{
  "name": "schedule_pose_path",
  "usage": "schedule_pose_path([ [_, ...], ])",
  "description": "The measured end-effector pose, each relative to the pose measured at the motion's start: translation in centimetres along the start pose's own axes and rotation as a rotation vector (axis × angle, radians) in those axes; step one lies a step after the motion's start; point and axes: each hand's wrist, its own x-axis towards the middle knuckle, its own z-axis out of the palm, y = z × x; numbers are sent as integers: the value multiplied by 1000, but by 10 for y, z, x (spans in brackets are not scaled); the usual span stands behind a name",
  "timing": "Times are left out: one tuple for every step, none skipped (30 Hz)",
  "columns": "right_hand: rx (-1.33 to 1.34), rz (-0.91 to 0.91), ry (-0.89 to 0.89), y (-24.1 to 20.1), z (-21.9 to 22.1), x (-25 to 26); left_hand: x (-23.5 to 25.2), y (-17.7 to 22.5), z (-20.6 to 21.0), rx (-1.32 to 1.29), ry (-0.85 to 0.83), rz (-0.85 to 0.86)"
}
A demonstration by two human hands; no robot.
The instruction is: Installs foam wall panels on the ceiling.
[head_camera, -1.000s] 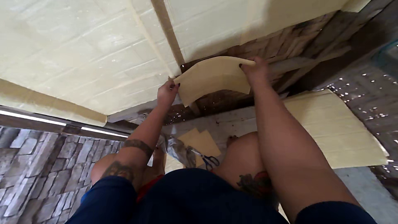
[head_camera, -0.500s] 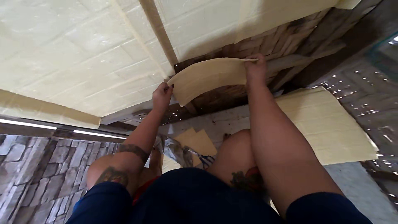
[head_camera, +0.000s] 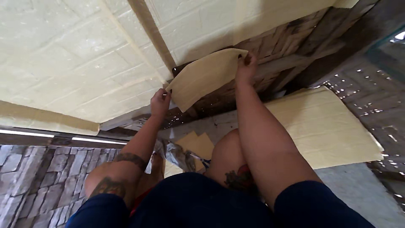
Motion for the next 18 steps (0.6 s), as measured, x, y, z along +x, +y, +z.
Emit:
schedule_pose_path([
  [29,4,14,5,3,2,-1,1,-2,10,-19,-12],
  [45,11,25,7,6,3,-1,1,-3,16,-27,-19],
  [48,20,30,8,7,4,-1,0,-3,19,-28,-19],
  [45,27,35,7,8,4,-2,-1,-3,17,-24,-15],
  [41,32,34,7,9,4,-2,-2,-3,10,-18,-9],
  [40,30,35,7,10,3,-2,-3,-2,3,-11,-2],
  [44,20,37,8,10,3,-2,-4,-1,-3,-3,9],
  [52,8,39,9,11,3,-1,-5,-1,-9,6,26],
  [64,-1,39,10,11,3,-1,-6,0,-10,17,44],
  [80,-5,40,11,12,4,0,-5,1,-8,29,62],
  [95,-6,41,12,13,4,0,-5,1,-6,33,74],
  [105,-8,41,13,13,3,0,-4,1,-2,35,80],
  [112,-6,38,12,13,3,1,-3,2,-4,37,77],
  [106,-1,35,11,13,2,1,-2,2,-11,42,73],
  [92,3,34,11,14,2,2,-1,3,-18,46,70],
  [69,7,35,12,14,3,2,-2,3,-24,51,69],
  [41,15,32,12,14,4,3,-2,3,-29,54,70],
  [5,30,20,11,13,5,3,-1,3,-33,56,69],
])
